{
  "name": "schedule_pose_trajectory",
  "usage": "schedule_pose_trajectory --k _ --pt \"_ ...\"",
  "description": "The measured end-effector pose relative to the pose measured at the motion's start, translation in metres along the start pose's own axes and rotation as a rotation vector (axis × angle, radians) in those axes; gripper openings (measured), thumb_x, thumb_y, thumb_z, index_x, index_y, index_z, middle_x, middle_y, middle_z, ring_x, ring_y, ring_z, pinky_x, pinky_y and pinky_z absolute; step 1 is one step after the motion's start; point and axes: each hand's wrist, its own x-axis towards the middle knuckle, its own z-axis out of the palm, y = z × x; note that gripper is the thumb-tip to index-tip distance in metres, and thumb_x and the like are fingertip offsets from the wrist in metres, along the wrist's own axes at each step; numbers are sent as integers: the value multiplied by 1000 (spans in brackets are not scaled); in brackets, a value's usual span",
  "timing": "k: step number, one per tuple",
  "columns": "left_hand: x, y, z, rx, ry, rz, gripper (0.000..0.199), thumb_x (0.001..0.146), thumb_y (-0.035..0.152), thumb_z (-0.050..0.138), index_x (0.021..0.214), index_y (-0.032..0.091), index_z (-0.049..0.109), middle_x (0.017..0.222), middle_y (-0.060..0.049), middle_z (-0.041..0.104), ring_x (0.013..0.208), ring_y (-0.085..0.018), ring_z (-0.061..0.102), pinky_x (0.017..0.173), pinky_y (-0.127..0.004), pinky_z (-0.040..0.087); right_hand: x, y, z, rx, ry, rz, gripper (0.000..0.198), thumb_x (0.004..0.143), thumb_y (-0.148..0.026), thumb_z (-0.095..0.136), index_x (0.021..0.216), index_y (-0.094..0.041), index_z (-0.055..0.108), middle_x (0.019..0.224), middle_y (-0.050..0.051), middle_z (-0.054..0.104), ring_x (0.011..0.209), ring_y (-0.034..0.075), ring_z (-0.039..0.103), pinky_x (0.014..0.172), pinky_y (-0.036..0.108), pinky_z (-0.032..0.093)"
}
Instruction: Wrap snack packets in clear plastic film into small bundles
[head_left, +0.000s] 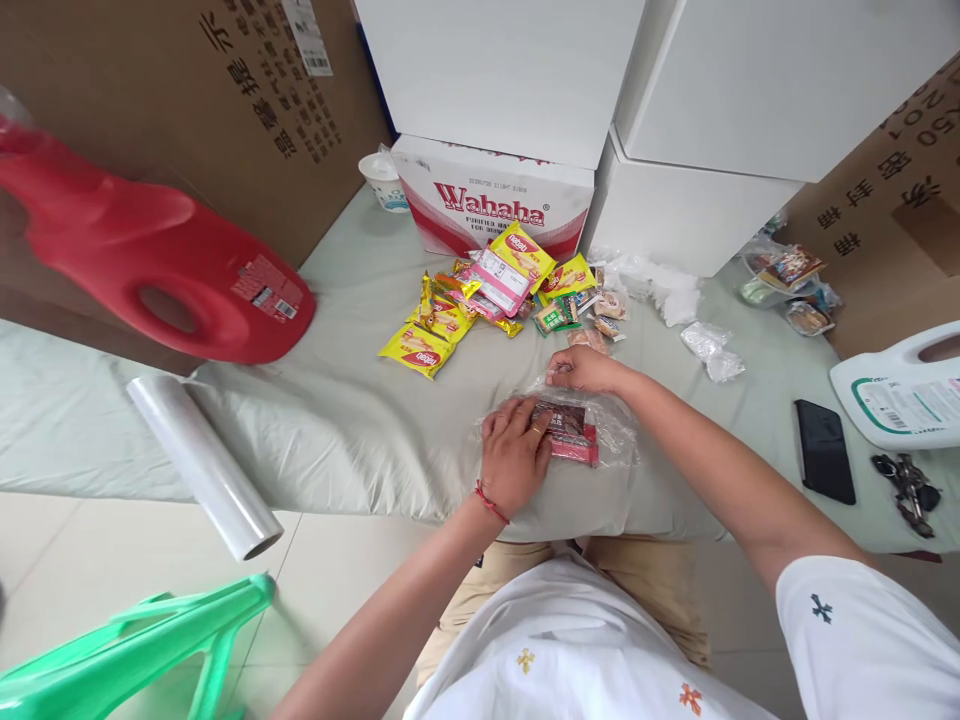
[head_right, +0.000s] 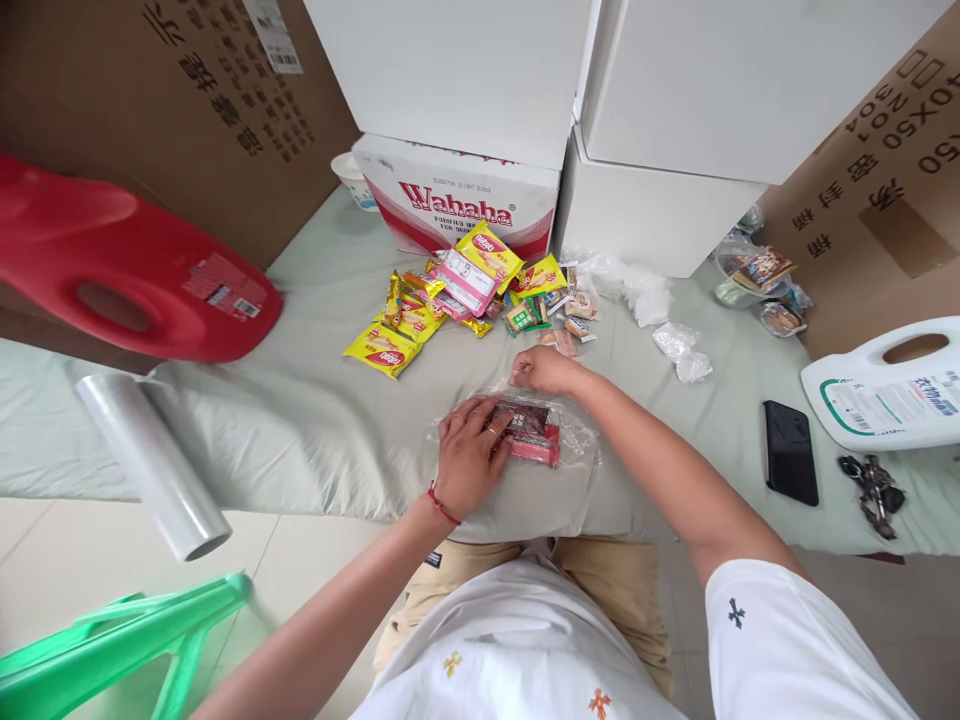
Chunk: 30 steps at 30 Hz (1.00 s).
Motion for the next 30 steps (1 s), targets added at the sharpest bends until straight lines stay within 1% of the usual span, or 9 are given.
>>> schedule_pose_trajectory --k 6,10,12,14,16,18,21,27,30 --pt "16 -7 -5 -161 -28 -271 31 96 20 50 113 29 76 113 -6 72 105 -27 60 87 -44 45 -30 -15 23 91 244 -151 17 90 -32 63 84 -17 68 70 -2 61 66 13 54 64 23 39" --pt "24 -11 -2 -175 74 -395 23 88 22 62 109 23 71 111 -9 70 109 -31 58 92 -47 45 -66 -24 60 -58 344 -333 14 96 -23 58 91 -19 71 83 2 64 76 15 59 71 25 40" --pt "26 -17 -1 -224 173 -453 39 79 20 67 118 19 64 120 -12 65 117 -33 56 98 -48 45 -80 -24 77 -160 335 -358 15 98 -21 56 94 -21 71 83 2 62 74 15 59 67 24 39" --pt "29 -28 -2 -342 182 -440 53 74 16 67 127 16 58 127 -14 62 121 -31 56 103 -47 46 -88 -21 92 -191 373 -354 16 100 -23 55 98 -22 71 82 1 60 70 15 58 64 24 38" --pt "31 -41 -6 -450 92 -376 56 72 14 65 127 17 58 126 -12 64 119 -28 59 104 -45 46 -92 -17 103 -162 463 -344 19 102 -26 53 101 -22 71 81 1 60 68 14 58 63 25 39" --pt "32 -53 -13 -495 -31 -332 49 70 14 64 118 21 65 114 -8 69 110 -26 62 102 -43 48 -92 -14 110 -103 560 -326 21 103 -28 51 102 -22 71 80 1 61 66 14 57 63 25 40" --pt "29 -68 -24 -589 -107 -334 29 70 16 63 97 22 71 93 -3 70 93 -23 64 92 -39 50 -90 -14 116 7 681 -294 22 103 -32 51 101 -22 70 81 2 65 68 15 60 65 26 43" --pt "15 -82 -40 -784 -36 -277 5 70 19 57 67 20 61 77 -1 61 82 -19 59 85 -34 48 -84 -15 124 92 822 -225 27 104 -38 48 94 -22 67 79 2 66 70 16 60 67 28 43" --pt "18 -76 -44 -675 41 -254 17 78 26 61 91 20 70 98 -5 66 99 -22 60 96 -39 46 -84 -16 126 76 839 -213 29 105 -39 47 92 -22 66 77 1 64 70 16 59 66 28 42"
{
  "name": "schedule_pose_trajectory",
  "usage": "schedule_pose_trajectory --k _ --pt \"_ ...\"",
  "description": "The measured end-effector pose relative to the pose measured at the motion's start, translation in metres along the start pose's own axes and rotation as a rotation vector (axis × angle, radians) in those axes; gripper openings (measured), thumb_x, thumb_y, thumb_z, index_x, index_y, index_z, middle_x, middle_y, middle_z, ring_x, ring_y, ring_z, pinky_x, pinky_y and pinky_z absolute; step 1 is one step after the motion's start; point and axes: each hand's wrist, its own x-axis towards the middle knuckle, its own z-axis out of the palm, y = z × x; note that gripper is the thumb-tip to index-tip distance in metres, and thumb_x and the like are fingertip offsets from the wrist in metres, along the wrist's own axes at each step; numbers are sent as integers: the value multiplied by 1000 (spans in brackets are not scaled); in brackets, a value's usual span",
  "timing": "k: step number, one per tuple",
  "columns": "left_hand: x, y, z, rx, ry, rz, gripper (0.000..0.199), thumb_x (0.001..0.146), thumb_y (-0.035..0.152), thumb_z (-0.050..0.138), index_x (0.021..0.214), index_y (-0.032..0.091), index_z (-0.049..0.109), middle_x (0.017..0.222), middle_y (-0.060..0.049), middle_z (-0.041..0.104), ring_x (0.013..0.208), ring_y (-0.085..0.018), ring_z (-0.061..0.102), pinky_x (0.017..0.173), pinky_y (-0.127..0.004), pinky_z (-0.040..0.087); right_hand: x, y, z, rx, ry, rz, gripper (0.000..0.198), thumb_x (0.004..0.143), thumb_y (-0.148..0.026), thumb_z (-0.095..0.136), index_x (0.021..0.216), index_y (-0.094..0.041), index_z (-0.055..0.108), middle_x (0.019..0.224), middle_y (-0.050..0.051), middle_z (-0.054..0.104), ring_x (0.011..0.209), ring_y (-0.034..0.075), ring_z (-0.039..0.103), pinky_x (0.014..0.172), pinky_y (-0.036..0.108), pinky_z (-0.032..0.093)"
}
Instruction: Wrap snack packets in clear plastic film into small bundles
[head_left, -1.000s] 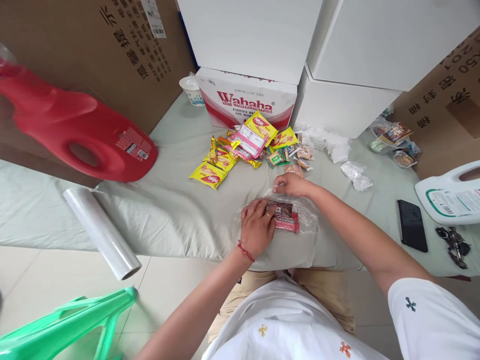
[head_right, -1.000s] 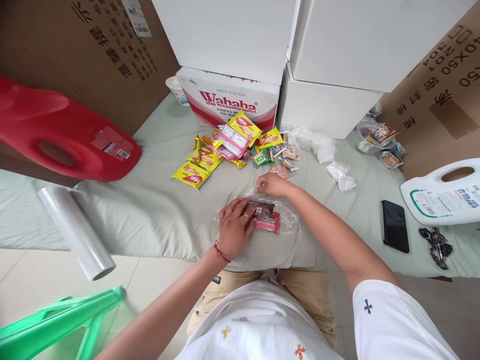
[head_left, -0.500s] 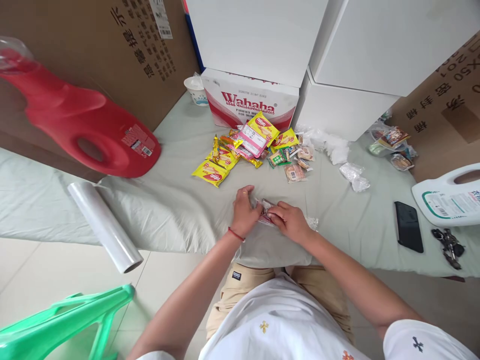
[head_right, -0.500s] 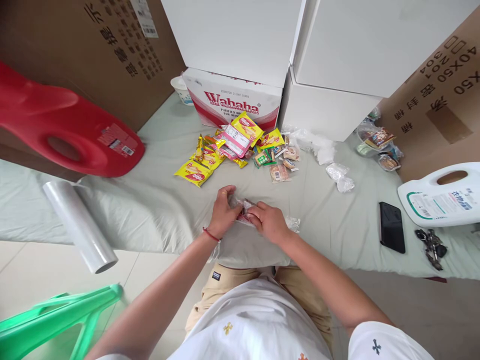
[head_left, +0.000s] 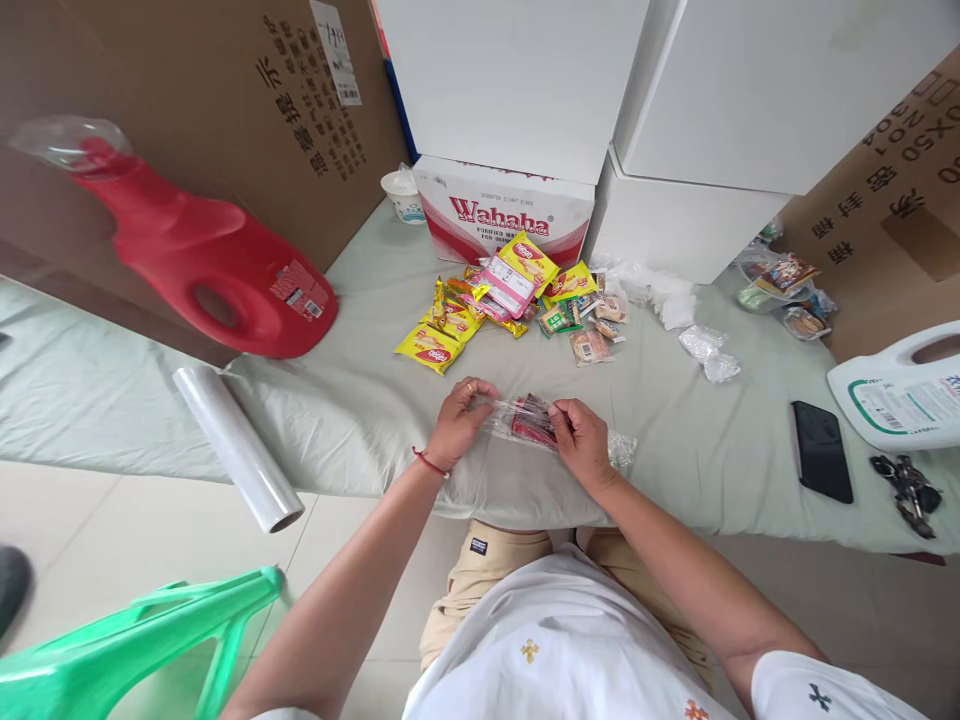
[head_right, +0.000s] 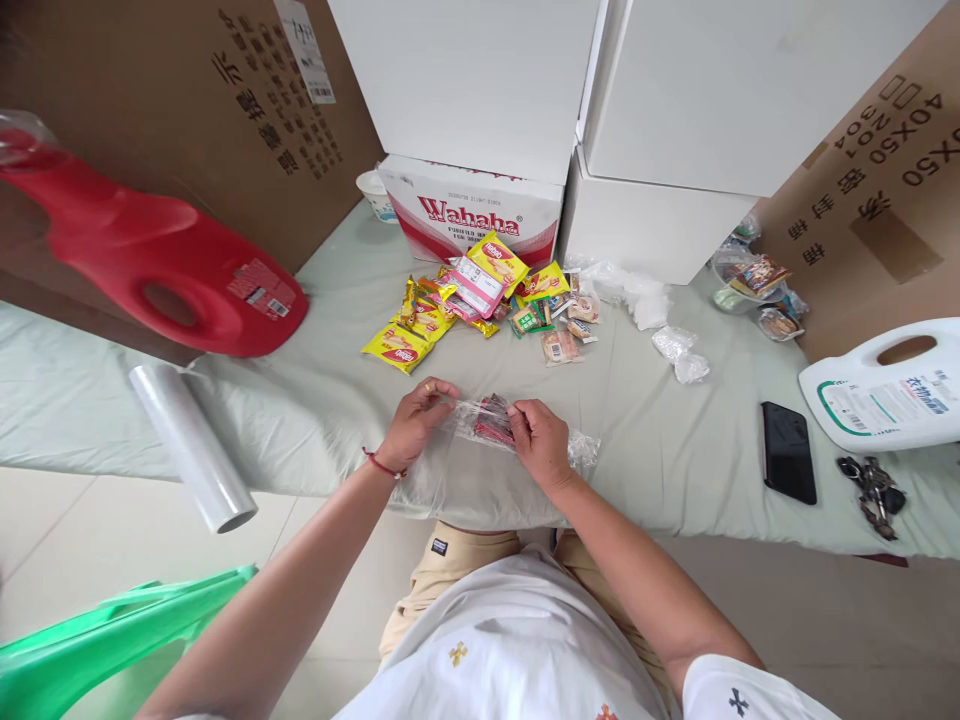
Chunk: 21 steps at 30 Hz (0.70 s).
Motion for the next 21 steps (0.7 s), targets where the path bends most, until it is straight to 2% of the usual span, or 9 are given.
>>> schedule_pose_trajectory --k 2,3,4,6,8,13,15,19,21 --pt "5 9 5 137 -19 106 40 77 30 70 116 24 70 123 -7 65 120 -27 55 109 -45 39 0 -1 0 -5 -2 -3 30 105 -39 46 91 -22 66 77 1 64 70 16 59 66 28 41" --pt "9 13 8 209 -52 152 45 75 30 73 120 26 70 128 -7 64 126 -28 52 113 -48 35 0 -1 0 -4 -3 -4 30 105 -39 46 91 -22 66 77 1 64 70 16 59 66 28 41" --pt "13 17 11 264 -86 178 41 75 28 73 116 28 72 126 -6 66 128 -29 51 115 -50 32 0 -2 -1 -1 -4 -4 30 105 -39 46 91 -22 66 76 1 64 70 16 59 67 28 41" --pt "21 20 16 302 -119 165 20 78 26 70 97 26 77 108 -5 72 120 -29 55 112 -50 34 1 -3 -2 7 -7 -1 31 105 -40 45 90 -22 65 76 1 64 70 16 59 67 28 42" --pt "28 19 17 210 -122 116 10 79 29 68 83 23 76 91 -5 71 106 -27 60 104 -46 41 1 -3 -2 14 -13 5 32 105 -41 45 90 -22 65 77 1 64 70 17 59 67 28 42" --pt "32 10 12 -147 -208 -39 20 76 38 71 81 20 69 87 -3 66 84 -19 62 85 -34 48 0 -3 -2 19 -26 22 31 105 -41 44 91 -22 65 79 1 65 71 17 59 68 28 43" --pt "31 9 13 -144 -218 -70 22 74 40 73 79 20 66 84 -1 65 82 -18 60 82 -32 47 2 -3 -2 21 -22 36 32 105 -42 44 90 -22 65 78 1 65 71 17 59 68 28 43" --pt "36 11 23 -23 -225 -41 27 70 42 77 76 20 65 83 -1 64 83 -18 58 79 -30 46 6 -5 -2 23 -18 77 35 105 -45 43 89 -22 64 74 1 64 67 17 57 66 28 42" --pt "42 12 27 -61 -229 -56 26 70 42 77 74 20 64 79 0 64 80 -18 58 77 -30 46 7 -5 -3 22 -20 82 37 105 -46 43 89 -21 64 73 1 64 66 17 57 66 28 42"
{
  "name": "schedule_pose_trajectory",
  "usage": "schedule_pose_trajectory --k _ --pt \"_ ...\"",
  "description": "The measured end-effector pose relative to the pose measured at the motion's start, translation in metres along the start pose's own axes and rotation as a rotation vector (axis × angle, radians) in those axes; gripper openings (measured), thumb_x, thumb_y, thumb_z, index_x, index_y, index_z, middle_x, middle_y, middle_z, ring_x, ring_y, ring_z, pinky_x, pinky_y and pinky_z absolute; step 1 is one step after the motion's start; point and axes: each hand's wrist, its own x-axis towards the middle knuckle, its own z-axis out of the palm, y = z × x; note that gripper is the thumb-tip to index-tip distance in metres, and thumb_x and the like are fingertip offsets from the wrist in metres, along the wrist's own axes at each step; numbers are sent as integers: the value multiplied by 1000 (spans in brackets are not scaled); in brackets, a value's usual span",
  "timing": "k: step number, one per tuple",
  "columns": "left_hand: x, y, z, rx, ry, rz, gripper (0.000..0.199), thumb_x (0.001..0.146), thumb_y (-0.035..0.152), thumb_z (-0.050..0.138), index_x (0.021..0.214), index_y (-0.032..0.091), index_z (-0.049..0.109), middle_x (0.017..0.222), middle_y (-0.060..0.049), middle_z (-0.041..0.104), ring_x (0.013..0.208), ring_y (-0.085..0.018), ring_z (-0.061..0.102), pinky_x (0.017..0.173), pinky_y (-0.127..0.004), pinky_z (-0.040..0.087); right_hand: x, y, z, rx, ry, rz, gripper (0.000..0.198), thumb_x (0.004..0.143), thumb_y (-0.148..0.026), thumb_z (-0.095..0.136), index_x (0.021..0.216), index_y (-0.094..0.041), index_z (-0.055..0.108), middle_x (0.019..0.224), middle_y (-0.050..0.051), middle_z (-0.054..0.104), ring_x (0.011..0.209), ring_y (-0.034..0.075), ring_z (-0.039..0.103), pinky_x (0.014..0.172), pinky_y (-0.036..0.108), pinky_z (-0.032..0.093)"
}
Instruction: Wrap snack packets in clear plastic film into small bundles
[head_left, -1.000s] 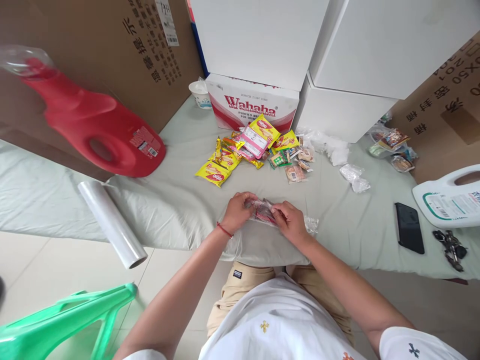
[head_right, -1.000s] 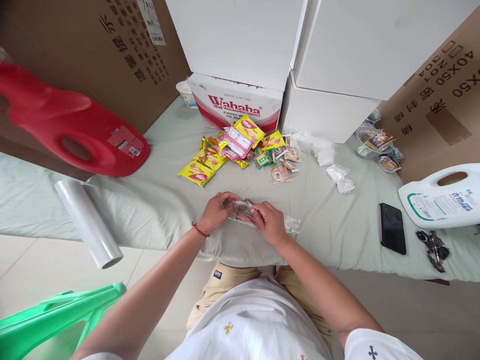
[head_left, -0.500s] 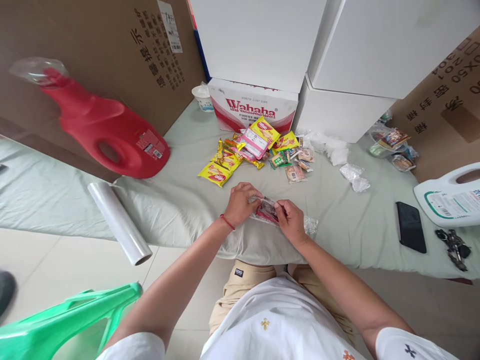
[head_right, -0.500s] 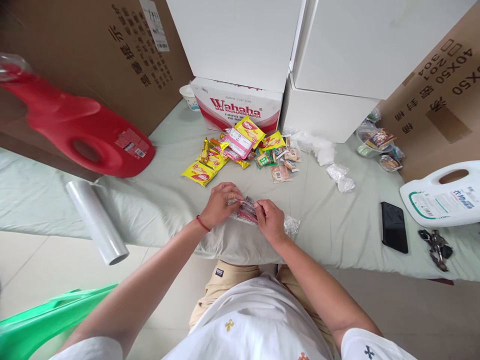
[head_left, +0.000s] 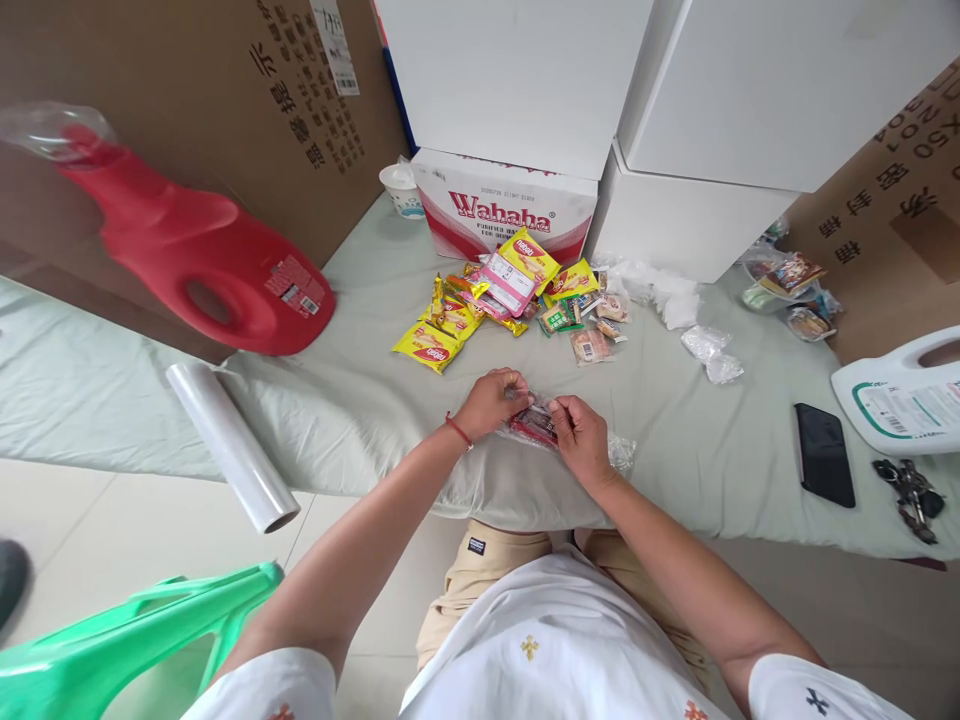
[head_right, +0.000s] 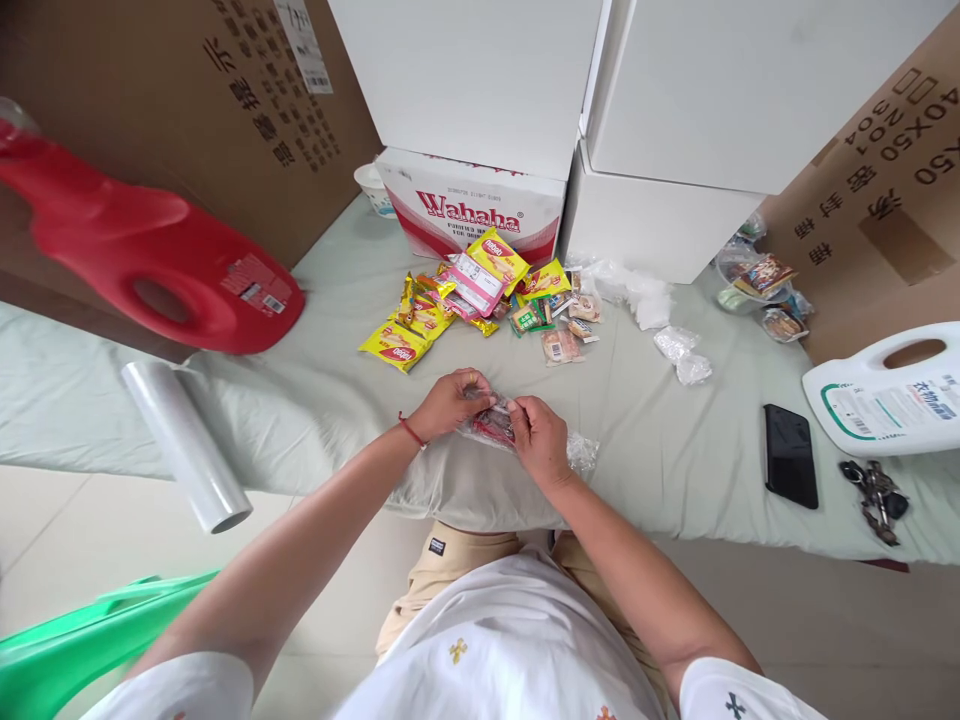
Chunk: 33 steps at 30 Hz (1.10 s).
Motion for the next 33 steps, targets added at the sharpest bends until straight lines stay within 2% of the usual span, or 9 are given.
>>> schedule_pose_trajectory --k 4,10,14,18,21,23,27,30,33 --pt "9 -2 -7 -269 67 -59 33 69 43 80 76 19 58 71 3 59 67 -12 53 67 -26 43 -2 3 1 12 -10 1 35 104 -48 46 92 -22 66 77 1 67 69 17 59 68 28 44" --pt "1 -10 -33 -329 -3 -13 34 66 43 85 76 19 62 78 -1 63 72 -14 57 69 -28 47 -8 11 2 -62 -108 -96 23 98 -42 60 106 -23 71 84 1 66 72 16 61 68 28 47" --pt "-11 -21 -54 -110 -83 100 19 72 33 75 63 20 65 82 -5 64 78 -17 60 77 -31 49 -12 11 -3 -221 -207 -251 28 101 -24 51 119 -28 73 90 3 65 75 15 60 66 27 44" --pt "-22 -32 -66 125 -97 116 14 73 23 62 60 21 62 77 -5 64 83 -19 59 86 -35 50 -16 4 -10 -392 -344 -361 34 99 -26 54 129 -33 70 102 6 65 83 19 59 69 30 43" --pt "-26 -33 -57 189 123 64 15 81 27 53 78 21 67 94 -7 65 97 -22 60 100 -42 48 -19 -1 -14 -403 -384 -395 36 98 -27 57 132 -33 69 108 8 65 94 24 59 79 36 45" --pt "-29 -31 -44 325 261 7 22 86 35 54 94 21 69 117 -10 64 122 -29 53 112 -53 38 -21 -3 -16 -401 -396 -401 38 98 -26 57 133 -33 68 111 9 65 97 26 59 83 38 44" --pt "-40 -23 -19 629 208 -14 21 73 37 77 85 22 69 146 -13 52 149 -45 22 117 -68 22 -23 -6 -18 -435 -401 -396 36 99 -30 57 134 -33 68 128 11 63 105 27 59 88 42 45" --pt "-49 -18 -16 688 155 -13 11 74 27 73 77 21 64 140 -13 57 140 -44 38 108 -61 37 -25 -8 -19 -465 -407 -413 37 99 -29 57 135 -32 67 153 11 50 113 30 57 91 46 45" --pt "-54 -8 -22 603 112 -68 7 80 25 64 76 23 59 93 -8 69 94 -29 64 82 -40 48 -25 -9 -17 -458 -419 -416 38 100 -28 55 136 -32 67 154 9 51 110 30 57 91 48 45"
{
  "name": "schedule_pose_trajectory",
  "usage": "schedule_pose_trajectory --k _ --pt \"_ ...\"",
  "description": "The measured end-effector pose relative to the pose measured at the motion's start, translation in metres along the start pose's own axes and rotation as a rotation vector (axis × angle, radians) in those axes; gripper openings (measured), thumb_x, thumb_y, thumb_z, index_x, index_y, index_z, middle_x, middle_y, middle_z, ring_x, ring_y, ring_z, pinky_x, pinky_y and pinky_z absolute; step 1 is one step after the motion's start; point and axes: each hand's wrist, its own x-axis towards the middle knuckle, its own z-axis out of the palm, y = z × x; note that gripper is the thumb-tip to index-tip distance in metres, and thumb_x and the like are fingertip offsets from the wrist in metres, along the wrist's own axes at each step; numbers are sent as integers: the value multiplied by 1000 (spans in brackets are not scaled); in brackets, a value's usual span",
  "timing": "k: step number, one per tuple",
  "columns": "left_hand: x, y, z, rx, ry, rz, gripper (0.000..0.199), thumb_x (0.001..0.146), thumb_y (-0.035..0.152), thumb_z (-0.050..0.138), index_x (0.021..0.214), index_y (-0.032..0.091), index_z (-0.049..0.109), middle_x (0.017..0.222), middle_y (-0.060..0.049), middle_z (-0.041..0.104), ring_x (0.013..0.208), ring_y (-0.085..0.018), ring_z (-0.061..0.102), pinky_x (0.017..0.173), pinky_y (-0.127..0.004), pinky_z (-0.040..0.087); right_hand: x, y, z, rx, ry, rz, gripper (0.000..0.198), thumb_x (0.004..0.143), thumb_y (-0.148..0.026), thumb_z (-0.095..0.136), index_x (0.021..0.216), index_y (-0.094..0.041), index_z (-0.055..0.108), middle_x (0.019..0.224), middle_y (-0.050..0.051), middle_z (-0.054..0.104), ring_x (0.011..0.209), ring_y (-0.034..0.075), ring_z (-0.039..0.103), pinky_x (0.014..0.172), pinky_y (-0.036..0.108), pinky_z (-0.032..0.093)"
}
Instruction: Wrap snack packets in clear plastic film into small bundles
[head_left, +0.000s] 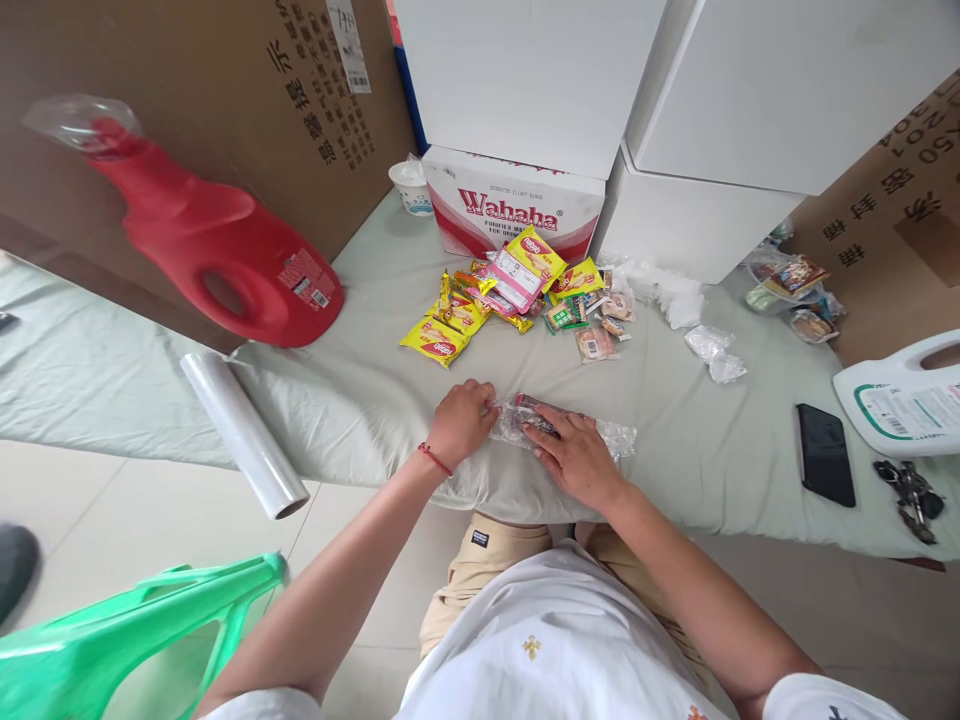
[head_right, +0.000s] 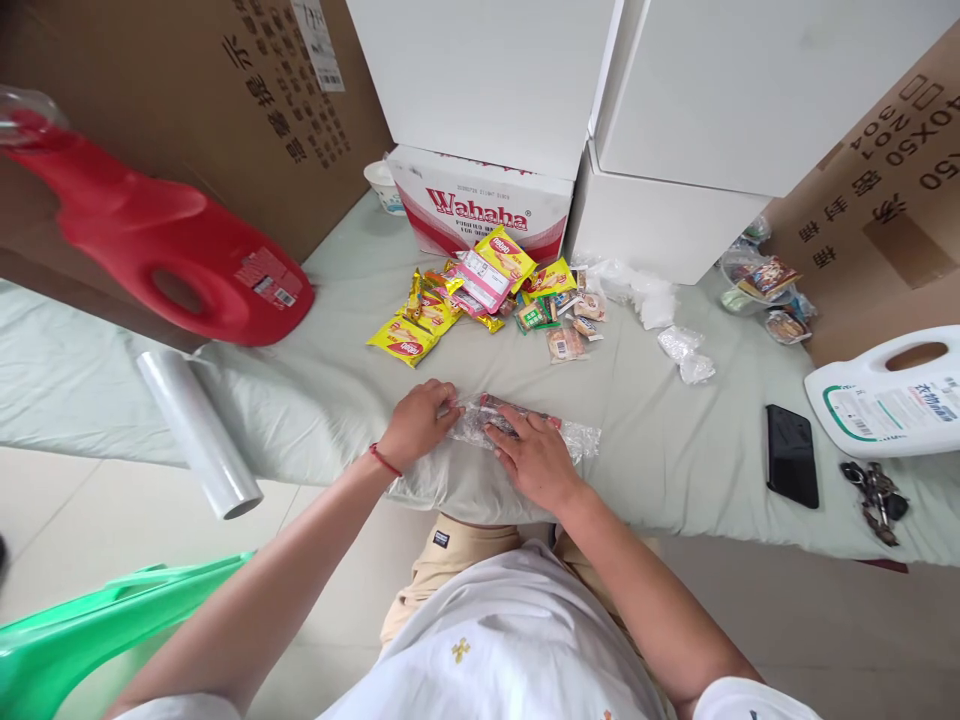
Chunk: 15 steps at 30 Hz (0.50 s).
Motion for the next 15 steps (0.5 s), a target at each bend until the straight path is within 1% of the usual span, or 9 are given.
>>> schedule_pose_trajectory --k 1,2,3,5,8,11,13,15 --pt "0 3 -4 -53 -29 -15 8 81 24 61 74 24 56 76 -3 66 78 -24 63 73 -35 46 1 0 1 5 3 6 38 101 -29 54 136 -32 67 152 9 53 109 30 57 91 48 44" --pt "1 8 -6 -115 -52 -32 11 81 23 59 72 25 53 64 1 59 65 -20 59 65 -31 43 1 -1 2 5 4 12 37 101 -28 54 135 -32 67 150 9 54 108 29 56 91 49 44" --pt "2 14 -8 -179 -68 -50 13 80 22 59 70 25 50 57 4 54 57 -18 55 60 -29 40 2 -2 3 -2 4 16 38 101 -28 53 135 -32 68 150 9 55 108 29 56 91 49 44" --pt "6 28 -4 -283 -68 -78 16 76 19 59 67 24 47 52 6 51 51 -15 51 56 -27 35 3 -3 4 -25 -4 6 39 100 -26 53 136 -32 67 151 8 54 108 30 55 91 50 44" --pt "13 50 14 -347 -43 -98 15 74 18 62 65 23 51 55 4 55 55 -16 53 56 -27 35 4 -4 5 -27 -17 -3 41 99 -23 54 137 -29 66 152 11 53 109 31 54 91 50 46" --pt "15 62 33 -344 -14 -99 16 83 23 56 67 22 56 61 1 60 62 -18 56 61 -29 40 2 2 3 71 -10 8 39 97 -20 57 133 -25 70 152 13 53 111 31 56 93 51 48" --pt "11 63 41 -351 -8 -89 22 89 21 47 72 21 61 68 -1 64 68 -19 60 66 -30 45 -1 10 2 238 21 -4 35 97 -21 57 128 -26 72 151 12 54 116 29 58 97 50 49" --pt "1 61 45 -345 -9 -36 26 89 17 43 84 21 68 83 -4 69 80 -20 64 76 -31 49 -4 20 0 486 76 28 31 99 -26 55 125 -27 73 147 10 60 120 26 62 98 47 52"
